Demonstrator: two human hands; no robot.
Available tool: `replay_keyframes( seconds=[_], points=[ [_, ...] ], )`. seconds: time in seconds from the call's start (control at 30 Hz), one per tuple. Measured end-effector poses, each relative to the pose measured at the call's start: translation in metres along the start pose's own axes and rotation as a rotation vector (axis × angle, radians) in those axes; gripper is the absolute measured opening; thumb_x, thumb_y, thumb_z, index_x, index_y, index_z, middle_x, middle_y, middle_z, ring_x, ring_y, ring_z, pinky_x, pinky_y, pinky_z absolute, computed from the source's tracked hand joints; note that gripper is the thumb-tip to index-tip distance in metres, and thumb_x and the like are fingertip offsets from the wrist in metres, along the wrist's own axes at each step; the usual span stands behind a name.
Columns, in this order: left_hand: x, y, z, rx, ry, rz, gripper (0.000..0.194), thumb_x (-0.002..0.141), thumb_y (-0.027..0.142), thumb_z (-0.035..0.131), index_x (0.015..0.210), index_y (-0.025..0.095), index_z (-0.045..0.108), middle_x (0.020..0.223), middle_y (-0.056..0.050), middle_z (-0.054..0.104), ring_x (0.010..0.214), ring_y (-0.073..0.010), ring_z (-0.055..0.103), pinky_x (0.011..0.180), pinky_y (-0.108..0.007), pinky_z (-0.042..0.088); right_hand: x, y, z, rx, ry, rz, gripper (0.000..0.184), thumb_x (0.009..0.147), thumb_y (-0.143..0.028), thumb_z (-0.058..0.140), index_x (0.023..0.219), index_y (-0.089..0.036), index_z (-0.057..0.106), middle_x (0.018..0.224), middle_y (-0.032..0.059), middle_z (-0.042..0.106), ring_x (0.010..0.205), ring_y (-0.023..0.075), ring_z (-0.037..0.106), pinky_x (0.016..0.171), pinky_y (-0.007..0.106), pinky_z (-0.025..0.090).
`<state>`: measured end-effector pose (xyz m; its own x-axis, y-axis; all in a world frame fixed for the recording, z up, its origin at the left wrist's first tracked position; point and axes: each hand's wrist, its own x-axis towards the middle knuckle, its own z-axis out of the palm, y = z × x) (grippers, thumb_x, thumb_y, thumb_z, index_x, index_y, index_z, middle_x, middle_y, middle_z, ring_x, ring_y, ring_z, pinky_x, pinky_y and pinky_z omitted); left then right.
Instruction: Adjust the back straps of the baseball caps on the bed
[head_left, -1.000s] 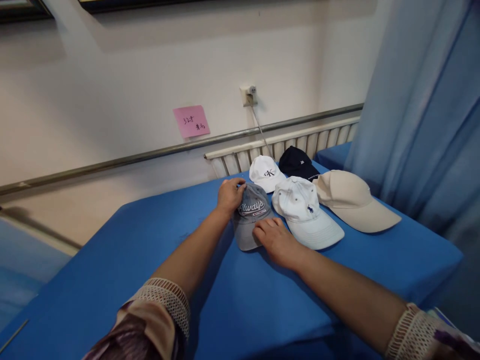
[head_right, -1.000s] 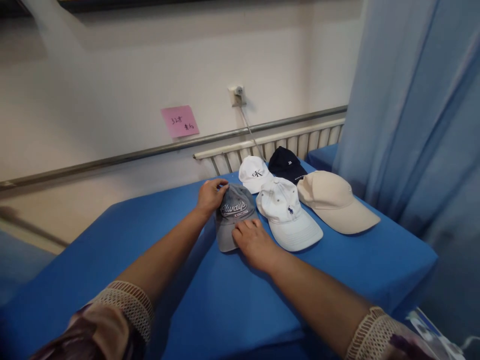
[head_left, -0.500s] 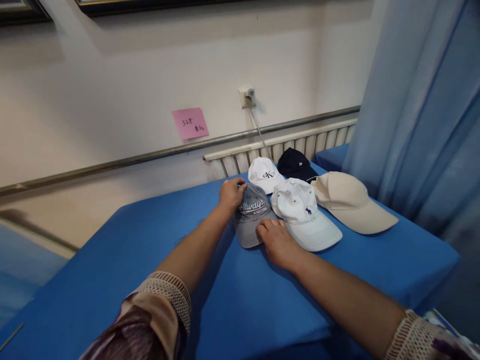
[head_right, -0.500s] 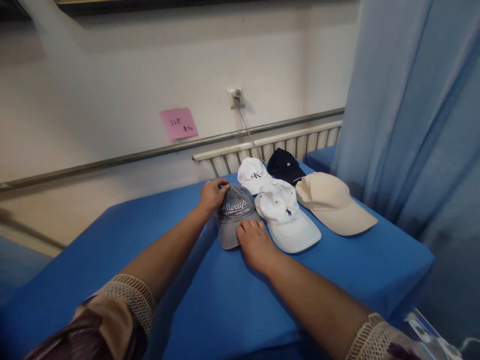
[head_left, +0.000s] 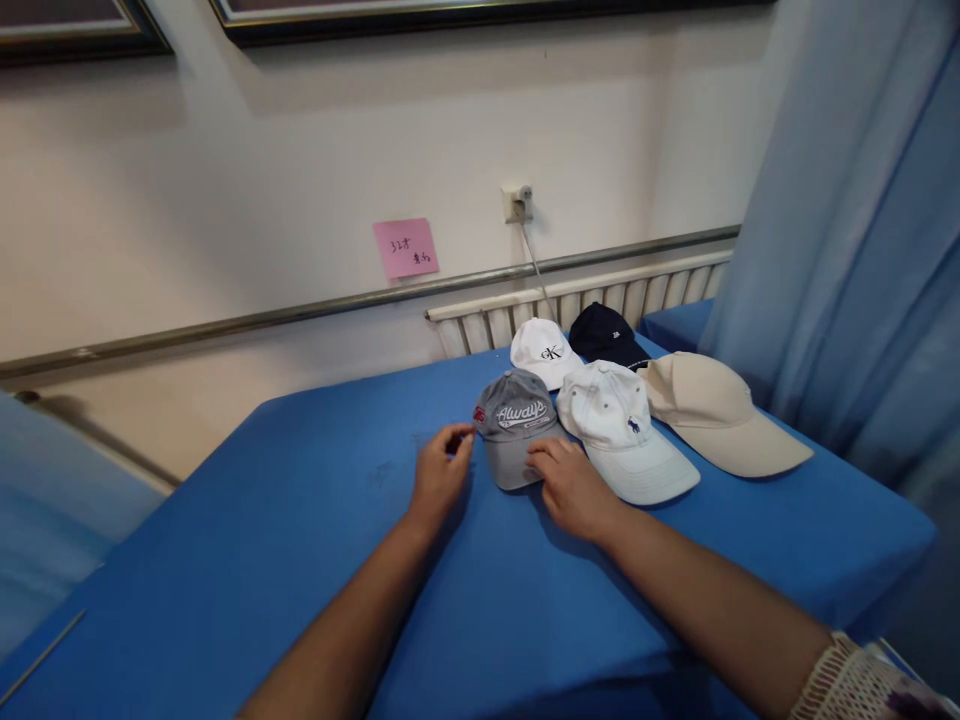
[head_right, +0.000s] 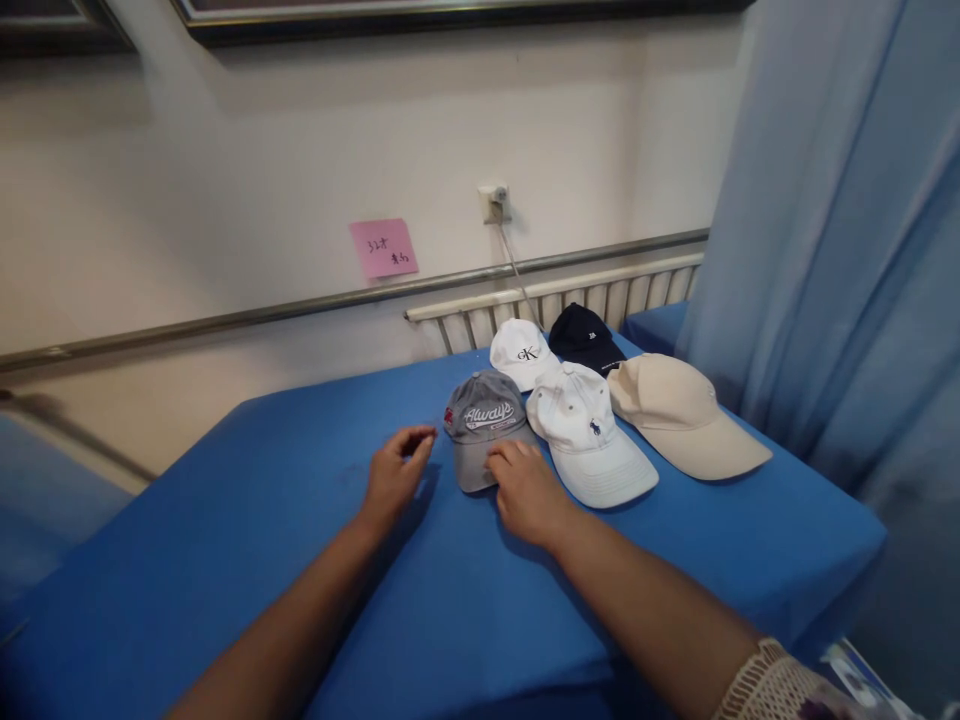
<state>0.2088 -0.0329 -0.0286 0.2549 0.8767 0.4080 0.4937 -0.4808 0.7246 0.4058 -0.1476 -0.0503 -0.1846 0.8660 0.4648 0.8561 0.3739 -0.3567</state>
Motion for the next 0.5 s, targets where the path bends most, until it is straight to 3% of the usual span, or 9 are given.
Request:
replay_keyframes(
  seconds=[0.13, 0.27, 0.37, 0.43, 0.5],
  points=[
    [-0.040, -0.023, -0.011, -0.016, -0.216, -0.092, 0.024, 0.082, 0.035, 0.056, 0.090, 0.018, 0.070, 0.085, -0.004, 0.072, 0.079, -0.0189, 0.066, 0.075, -0.032, 0.052, -0.008, -0.009, 0.009, 0.086, 0.040, -0.171, 0.039, 0.077, 0.001, 0.047, 0.109, -0.015, 0.061, 0.113, 0.0102, 0.062, 0.104, 0.0214, 0.053, 0.090, 0.036, 0.045],
    [-0.047, -0.031, -0.012, -0.001, -0.382, -0.037, 0.022, 0.083, 0.034, 0.055, 0.085, 0.019, 0.070, 0.078, -0.002, 0.070, 0.073, -0.0165, 0.062, 0.069, -0.028, 0.049, -0.013, -0.022, 0.022, 0.132, 0.012, -0.266, 0.037, 0.080, -0.001, 0.043, 0.110, -0.015, 0.060, 0.108, 0.0096, 0.066, 0.100, 0.0212, 0.059, 0.086, 0.036, 0.050],
    [-0.037, -0.025, -0.010, 0.024, -0.368, -0.025, 0.026, 0.084, 0.035, 0.053, 0.093, 0.018, 0.070, 0.067, 0.000, 0.063, 0.062, -0.0143, 0.056, 0.061, -0.025, 0.044, 0.002, -0.031, 0.023, 0.221, 0.082, -0.271, 0.044, 0.083, -0.004, 0.040, 0.123, -0.018, 0.054, 0.110, 0.0085, 0.068, 0.099, 0.0205, 0.064, 0.085, 0.037, 0.053],
    [-0.023, -0.013, -0.013, 0.063, -0.284, -0.027, 0.032, 0.083, 0.035, 0.055, 0.104, 0.016, 0.070, 0.060, 0.003, 0.056, 0.056, -0.0126, 0.051, 0.056, -0.024, 0.040, 0.024, -0.036, 0.015, 0.292, 0.200, -0.208, 0.052, 0.085, -0.006, 0.040, 0.134, -0.018, 0.046, 0.112, 0.0088, 0.068, 0.096, 0.0204, 0.066, 0.085, 0.038, 0.054],
    [-0.006, 0.007, -0.021, 0.074, -0.158, -0.011, 0.040, 0.082, 0.034, 0.057, 0.116, 0.015, 0.066, 0.055, 0.006, 0.049, 0.052, -0.0110, 0.046, 0.053, -0.022, 0.036, 0.052, -0.039, -0.001, 0.377, 0.347, -0.107, 0.062, 0.084, -0.006, 0.041, 0.144, -0.018, 0.035, 0.099, 0.0062, 0.071, 0.081, 0.0182, 0.068, 0.079, 0.036, 0.056]
  ],
)
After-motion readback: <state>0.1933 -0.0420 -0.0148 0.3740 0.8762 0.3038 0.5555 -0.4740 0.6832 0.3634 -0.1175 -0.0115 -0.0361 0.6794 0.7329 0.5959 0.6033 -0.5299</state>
